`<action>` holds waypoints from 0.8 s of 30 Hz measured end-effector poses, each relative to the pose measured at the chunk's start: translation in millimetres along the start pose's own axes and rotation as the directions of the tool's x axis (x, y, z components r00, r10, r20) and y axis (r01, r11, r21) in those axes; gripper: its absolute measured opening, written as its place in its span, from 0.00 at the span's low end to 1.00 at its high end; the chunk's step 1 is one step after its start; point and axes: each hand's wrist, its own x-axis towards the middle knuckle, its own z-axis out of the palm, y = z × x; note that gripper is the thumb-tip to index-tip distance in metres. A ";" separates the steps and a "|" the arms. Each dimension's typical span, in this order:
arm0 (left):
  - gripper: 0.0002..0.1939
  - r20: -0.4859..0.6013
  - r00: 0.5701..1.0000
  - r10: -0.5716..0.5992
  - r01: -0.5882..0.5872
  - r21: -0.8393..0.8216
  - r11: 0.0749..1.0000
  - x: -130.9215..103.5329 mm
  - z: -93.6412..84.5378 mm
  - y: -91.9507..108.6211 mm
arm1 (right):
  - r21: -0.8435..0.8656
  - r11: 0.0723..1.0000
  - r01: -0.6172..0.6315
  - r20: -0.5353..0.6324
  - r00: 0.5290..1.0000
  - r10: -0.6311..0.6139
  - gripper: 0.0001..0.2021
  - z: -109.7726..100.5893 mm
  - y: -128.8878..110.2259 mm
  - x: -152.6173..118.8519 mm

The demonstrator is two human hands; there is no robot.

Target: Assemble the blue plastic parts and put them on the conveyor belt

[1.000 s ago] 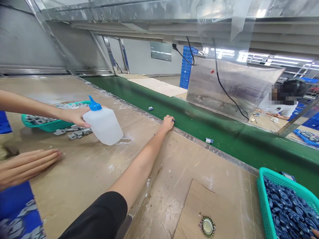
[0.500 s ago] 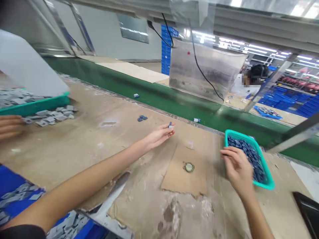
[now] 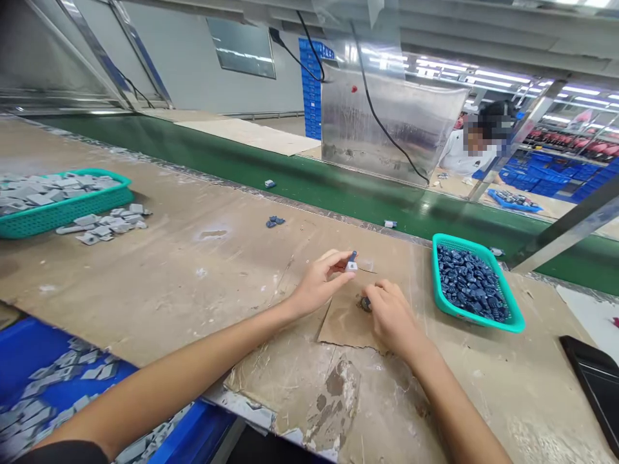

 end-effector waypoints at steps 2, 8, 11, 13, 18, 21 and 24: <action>0.17 -0.006 0.999 0.043 -0.043 0.035 0.998 -1.4 -0.8 1.5 | -0.047 0.999 0.022 0.002 1.000 -0.022 0.10 1.1 -0.4 -0.1; 0.15 -0.049 0.988 0.148 -0.141 0.128 0.982 -3.3 -2.0 6.1 | -0.006 1.000 -0.011 -0.026 1.000 0.011 0.07 0.7 0.1 0.0; 0.16 -0.018 0.993 0.120 -0.115 0.179 0.977 -4.5 -1.9 6.3 | 0.226 0.966 -0.122 -0.133 0.979 0.155 0.03 -4.6 4.0 0.1; 0.17 0.021 0.994 0.112 -0.114 0.227 0.967 -5.9 -1.1 6.8 | 0.536 0.833 -0.135 -0.195 0.941 0.277 0.07 -10.6 5.0 0.2; 0.15 0.127 0.981 0.149 -0.176 0.238 0.955 -11.2 2.9 10.9 | 0.920 0.378 -0.098 -0.104 0.871 0.480 0.19 -22.1 -4.4 1.9; 0.15 0.153 0.975 0.162 -0.196 0.244 0.950 -13.8 4.8 12.6 | 0.950 0.289 -0.121 -0.044 0.861 0.507 0.22 -21.7 -10.9 2.4; 0.15 0.157 0.970 0.184 -0.219 0.245 0.945 -15.2 6.5 12.0 | 0.952 0.275 -0.137 -0.028 0.852 0.524 0.24 -16.7 -14.3 2.6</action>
